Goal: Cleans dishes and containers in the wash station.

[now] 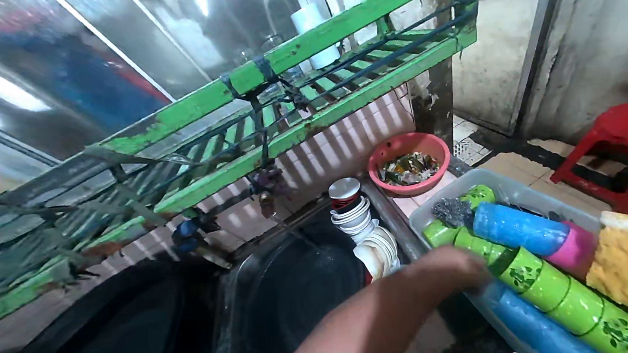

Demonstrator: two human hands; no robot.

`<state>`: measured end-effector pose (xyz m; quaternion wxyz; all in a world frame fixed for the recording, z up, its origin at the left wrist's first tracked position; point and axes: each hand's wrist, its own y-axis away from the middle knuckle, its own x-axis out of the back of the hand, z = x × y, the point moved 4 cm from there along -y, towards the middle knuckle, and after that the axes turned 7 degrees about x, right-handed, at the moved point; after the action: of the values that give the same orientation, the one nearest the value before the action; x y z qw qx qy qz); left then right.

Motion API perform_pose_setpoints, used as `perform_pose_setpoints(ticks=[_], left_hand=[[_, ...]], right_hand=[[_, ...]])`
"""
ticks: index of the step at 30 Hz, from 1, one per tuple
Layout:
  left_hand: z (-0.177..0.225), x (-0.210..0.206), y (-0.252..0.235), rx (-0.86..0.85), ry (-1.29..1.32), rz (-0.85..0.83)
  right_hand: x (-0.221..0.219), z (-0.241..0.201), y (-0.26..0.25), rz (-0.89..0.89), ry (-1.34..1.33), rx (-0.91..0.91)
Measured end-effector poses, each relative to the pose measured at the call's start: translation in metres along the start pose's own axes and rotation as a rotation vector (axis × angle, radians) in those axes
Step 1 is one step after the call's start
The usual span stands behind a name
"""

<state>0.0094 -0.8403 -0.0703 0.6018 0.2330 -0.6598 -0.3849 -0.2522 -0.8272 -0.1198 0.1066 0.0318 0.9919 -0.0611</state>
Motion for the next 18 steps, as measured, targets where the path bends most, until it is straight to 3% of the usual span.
perform_pose_setpoints(ticks=[2,11,13,15,18], left_hand=[[0.013,-0.016,-0.015,-0.027,-0.128,-0.074],[0.027,-0.040,-0.067,-0.114,-0.275,-0.059],[0.032,-0.048,-0.079,-0.179,-0.244,0.001],[0.039,-0.061,-0.087,-0.277,-0.121,0.166],[0.054,-0.044,-0.068,-0.229,-0.048,0.065]], right_hand=[[-0.006,-0.007,0.002,0.012,0.015,-0.033],[-0.003,-0.002,0.002,-0.011,-0.005,-0.040],[-0.003,-0.002,0.002,-0.014,-0.020,-0.046],[-0.005,-0.003,0.002,-0.020,-0.010,-0.035],[-0.007,-0.004,0.002,-0.001,0.042,-0.041]])
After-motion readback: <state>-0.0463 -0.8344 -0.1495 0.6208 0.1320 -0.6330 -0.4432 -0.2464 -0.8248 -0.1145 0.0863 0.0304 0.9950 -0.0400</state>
